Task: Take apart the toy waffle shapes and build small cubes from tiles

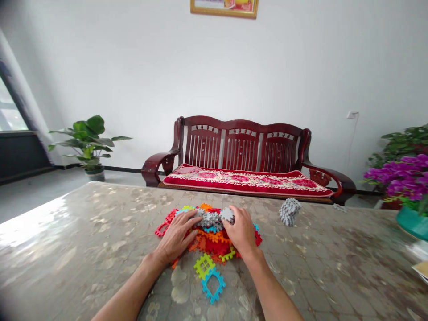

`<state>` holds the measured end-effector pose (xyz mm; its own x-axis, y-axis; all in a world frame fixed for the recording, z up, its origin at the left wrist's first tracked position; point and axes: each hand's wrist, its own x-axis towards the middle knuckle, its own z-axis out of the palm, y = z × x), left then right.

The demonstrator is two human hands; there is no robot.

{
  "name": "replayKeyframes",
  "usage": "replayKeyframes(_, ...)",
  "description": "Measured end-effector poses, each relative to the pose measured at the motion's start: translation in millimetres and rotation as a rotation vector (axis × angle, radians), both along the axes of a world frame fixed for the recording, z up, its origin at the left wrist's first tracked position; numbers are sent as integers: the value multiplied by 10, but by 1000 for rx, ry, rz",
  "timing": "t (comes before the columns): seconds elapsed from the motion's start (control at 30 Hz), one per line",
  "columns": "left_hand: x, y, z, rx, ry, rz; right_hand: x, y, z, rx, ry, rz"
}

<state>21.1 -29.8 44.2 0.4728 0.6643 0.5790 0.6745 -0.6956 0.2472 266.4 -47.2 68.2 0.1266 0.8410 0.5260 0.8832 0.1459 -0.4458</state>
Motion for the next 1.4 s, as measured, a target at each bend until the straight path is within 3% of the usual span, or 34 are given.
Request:
replayKeyframes(0.2,-23,52,-29,29,-34,7,270,18,-104,21,182,-78)
replayKeyframes(0.43,-65,59,-19,-20,-126,35,432,66,-315,-1,387,-8)
replayKeyframes(0.67,-247,170,-63,-44,-419,339,564,31,-386,-20,553,57)
replayKeyframes(0.83,-414,265,-107,-179,-575,538,595,20,-431,10,595,70)
replayKeyframes(1.03,-483,253,-71,-374,-524,722,646,32,-491,39,594,25)
replayKeyframes(1.17,-495,283,-96,-443,-467,693,703,42,-498,122,617,-56)
replayKeyframes(1.4,-514,337,-149,-450,-419,644,1067,2,-524,324,671,-422)
